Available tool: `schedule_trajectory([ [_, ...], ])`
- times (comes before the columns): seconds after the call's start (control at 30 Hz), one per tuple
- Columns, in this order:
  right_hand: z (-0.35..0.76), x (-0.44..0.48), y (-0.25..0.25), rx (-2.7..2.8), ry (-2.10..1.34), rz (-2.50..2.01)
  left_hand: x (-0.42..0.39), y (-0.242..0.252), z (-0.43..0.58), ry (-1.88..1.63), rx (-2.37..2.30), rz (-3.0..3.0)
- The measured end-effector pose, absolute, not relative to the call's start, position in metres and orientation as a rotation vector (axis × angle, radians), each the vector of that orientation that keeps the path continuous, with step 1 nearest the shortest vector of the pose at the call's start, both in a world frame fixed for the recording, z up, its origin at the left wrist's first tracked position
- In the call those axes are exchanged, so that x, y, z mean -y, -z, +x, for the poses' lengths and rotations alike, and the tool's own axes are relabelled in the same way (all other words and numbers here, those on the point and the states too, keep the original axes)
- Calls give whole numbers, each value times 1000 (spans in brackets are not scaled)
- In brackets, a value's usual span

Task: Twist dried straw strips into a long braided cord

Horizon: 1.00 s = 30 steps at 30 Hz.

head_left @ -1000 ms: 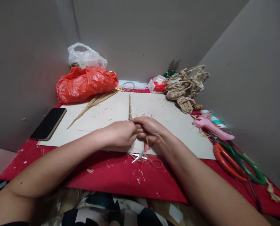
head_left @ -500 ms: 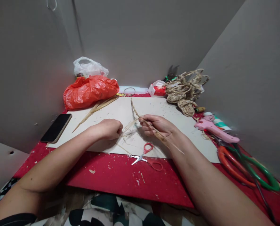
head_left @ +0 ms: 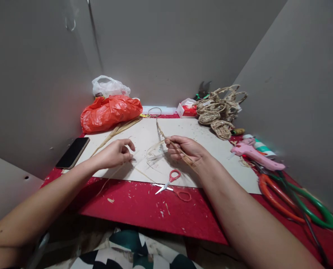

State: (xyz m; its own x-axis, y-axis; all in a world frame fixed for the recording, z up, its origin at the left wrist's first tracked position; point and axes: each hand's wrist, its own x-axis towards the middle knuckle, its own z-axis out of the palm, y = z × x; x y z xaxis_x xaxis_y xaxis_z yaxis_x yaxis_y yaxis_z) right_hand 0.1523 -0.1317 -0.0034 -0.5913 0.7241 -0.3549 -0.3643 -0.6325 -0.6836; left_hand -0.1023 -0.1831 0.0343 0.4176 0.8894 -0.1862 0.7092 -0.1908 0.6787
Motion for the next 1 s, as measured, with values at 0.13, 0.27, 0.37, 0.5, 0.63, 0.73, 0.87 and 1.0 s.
schedule_trajectory([
  [0.13,150,132,5,752,-2231,-823,208,-16,-89,-247,-1379,1990],
  [0.27,148,133,6,764,-2217,-862,220,-1,-73,-244,-1412,2284],
  [0.37,148,133,5,767,-2218,-874,220,2,-66,-196,-1451,2416],
  [0.5,147,134,5,774,-2205,-881,220,0,-64,-93,-1454,2558],
  [0.63,147,132,7,804,-2198,-889,218,2,-65,-43,-1462,2679],
  [0.73,147,131,8,840,-2203,-896,204,6,-74,-24,-1422,2762],
  [0.87,148,131,9,850,-2200,-896,181,0,-92,-62,-1696,2697],
  [1.0,147,132,9,826,-2215,-878,202,-24,-83,-501,-1645,2549],
])
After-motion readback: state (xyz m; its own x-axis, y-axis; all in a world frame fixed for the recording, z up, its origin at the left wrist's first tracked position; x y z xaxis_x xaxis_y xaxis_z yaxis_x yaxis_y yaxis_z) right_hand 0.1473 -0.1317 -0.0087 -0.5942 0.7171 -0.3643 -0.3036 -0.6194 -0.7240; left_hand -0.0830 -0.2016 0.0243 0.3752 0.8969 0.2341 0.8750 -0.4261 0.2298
